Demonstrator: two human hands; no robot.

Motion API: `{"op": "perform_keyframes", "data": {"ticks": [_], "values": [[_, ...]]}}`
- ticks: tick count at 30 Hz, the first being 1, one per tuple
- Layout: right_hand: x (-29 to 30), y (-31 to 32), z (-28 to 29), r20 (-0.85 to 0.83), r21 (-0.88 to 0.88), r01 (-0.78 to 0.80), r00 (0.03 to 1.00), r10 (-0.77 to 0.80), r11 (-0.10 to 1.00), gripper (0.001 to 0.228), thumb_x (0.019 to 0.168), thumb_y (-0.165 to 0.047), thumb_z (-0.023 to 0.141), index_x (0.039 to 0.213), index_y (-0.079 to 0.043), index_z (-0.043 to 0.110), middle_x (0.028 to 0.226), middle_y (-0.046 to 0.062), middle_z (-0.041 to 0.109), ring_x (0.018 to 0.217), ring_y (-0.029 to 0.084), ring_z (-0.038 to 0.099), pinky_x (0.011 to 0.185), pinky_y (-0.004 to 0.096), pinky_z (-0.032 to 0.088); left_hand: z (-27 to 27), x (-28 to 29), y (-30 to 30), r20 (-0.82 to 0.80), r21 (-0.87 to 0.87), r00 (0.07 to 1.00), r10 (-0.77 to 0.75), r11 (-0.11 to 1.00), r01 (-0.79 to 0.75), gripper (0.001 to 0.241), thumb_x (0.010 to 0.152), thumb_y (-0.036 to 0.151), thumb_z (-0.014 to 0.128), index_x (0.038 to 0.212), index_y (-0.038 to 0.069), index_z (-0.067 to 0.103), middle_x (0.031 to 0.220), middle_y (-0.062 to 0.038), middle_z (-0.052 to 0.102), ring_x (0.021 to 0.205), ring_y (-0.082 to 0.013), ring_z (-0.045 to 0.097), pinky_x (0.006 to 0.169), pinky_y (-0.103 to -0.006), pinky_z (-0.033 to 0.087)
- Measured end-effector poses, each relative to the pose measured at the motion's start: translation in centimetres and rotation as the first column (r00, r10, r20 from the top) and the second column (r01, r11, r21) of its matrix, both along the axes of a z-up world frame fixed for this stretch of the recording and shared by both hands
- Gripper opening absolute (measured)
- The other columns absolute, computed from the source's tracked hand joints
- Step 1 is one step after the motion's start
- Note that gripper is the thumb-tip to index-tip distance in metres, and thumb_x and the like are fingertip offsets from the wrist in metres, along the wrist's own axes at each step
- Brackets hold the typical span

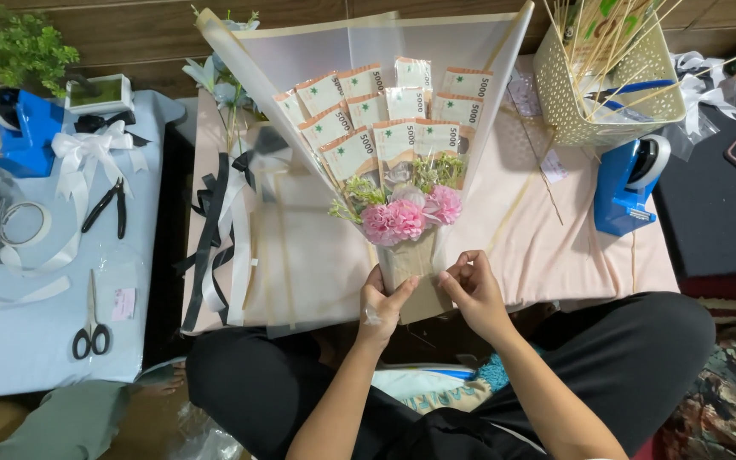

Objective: The person wraps a bouquet of banknotes and flowers in translucent paper. They use a tape dispenser to secure the paper around the bouquet, then fold and adjust the wrapping to create a neat presentation.

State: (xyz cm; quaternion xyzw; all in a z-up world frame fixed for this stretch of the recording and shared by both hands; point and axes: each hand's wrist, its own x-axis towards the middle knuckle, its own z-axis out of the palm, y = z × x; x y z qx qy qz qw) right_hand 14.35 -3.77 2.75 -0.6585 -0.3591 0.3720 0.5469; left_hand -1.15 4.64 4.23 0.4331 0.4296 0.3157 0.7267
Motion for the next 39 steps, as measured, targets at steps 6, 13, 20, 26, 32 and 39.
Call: {"op": "perform_keyframes", "data": {"ticks": [6, 13, 20, 26, 32, 39], "values": [[-0.8, 0.6, 0.6, 0.022, 0.000, 0.030, 0.999, -0.030, 1.000, 0.025, 0.100, -0.013, 0.065, 0.107, -0.011, 0.041, 0.075, 0.009, 0.072, 0.059, 0.013, 0.057, 0.055, 0.024, 0.043, -0.2, -0.2, 0.3, -0.025, 0.004, 1.000, -0.002, 1.000, 0.002, 0.054, 0.082, 0.027, 0.089, 0.120, 0.000, 0.063, 0.102, -0.017, 0.069, 0.100, -0.0214, 0.066, 0.092, -0.0431, 0.055], [-0.7, 1.0, 0.0, 0.027, -0.004, 0.073, 0.997, -0.073, 0.997, 0.025, 0.099, -0.012, 0.066, 0.105, -0.013, 0.041, 0.075, 0.008, 0.072, 0.062, 0.012, 0.060, 0.057, 0.023, 0.043, -0.4, -0.1, 0.3, -0.018, 0.012, 1.000, -0.004, 1.000, 0.004, 0.049, 0.082, 0.027, 0.088, 0.117, 0.001, 0.065, 0.100, -0.015, 0.070, 0.097, -0.0198, 0.068, 0.090, -0.0416, 0.056], [-1.1, 1.3, 0.1, 0.072, -0.068, 0.097, 0.993, -0.093, 0.993, 0.022, 0.097, -0.011, 0.069, 0.099, -0.013, 0.047, 0.072, 0.009, 0.074, 0.063, 0.015, 0.064, 0.059, 0.024, 0.046, -0.1, 0.0, 0.3, -0.022, 0.020, 1.000, 0.001, 1.000, 0.000, 0.044, 0.082, 0.025, 0.088, 0.113, 0.003, 0.066, 0.095, -0.012, 0.070, 0.094, -0.0166, 0.067, 0.088, -0.0397, 0.056], [-1.3, 1.7, 2.0, 0.082, -0.163, 0.118, 0.991, -0.105, 0.980, 0.020, 0.095, -0.014, 0.073, 0.096, -0.012, 0.053, 0.070, 0.010, 0.075, 0.058, 0.014, 0.062, 0.053, 0.022, 0.045, 0.2, -0.1, 0.3, -0.061, 0.062, 0.998, -0.004, 0.998, 0.008, 0.039, 0.082, 0.025, 0.087, 0.108, 0.004, 0.066, 0.091, -0.010, 0.069, 0.091, -0.0145, 0.066, 0.087, -0.0395, 0.057], [-1.3, 2.4, 3.1, 0.129, -0.300, 0.109, 0.989, -0.073, 0.948, 0.029, 0.091, -0.022, 0.078, 0.093, -0.013, 0.051, 0.068, 0.010, 0.075, 0.061, 0.017, 0.062, 0.060, 0.026, 0.044, -0.7, -0.2, 0.3, -0.079, 0.086, 0.997, -0.016, 0.996, 0.023, 0.049, 0.083, 0.025, 0.087, 0.119, 0.002, 0.063, 0.099, -0.013, 0.071, 0.098, -0.0178, 0.066, 0.092, -0.0427, 0.054], [-1.0, 2.6, 4.0, 0.177, -0.522, 0.051, 0.983, 0.050, 0.851, 0.037, 0.093, -0.044, 0.072, 0.097, -0.016, 0.048, 0.056, 0.004, 0.072, 0.057, 0.020, 0.061, 0.059, 0.028, 0.042, -1.6, -0.4, 0.3, -0.095, 0.105, 0.995, -0.016, 0.994, 0.026, 0.051, 0.084, 0.026, 0.086, 0.122, 0.001, 0.063, 0.101, -0.014, 0.070, 0.101, -0.0195, 0.066, 0.094, -0.0440, 0.054]]}}
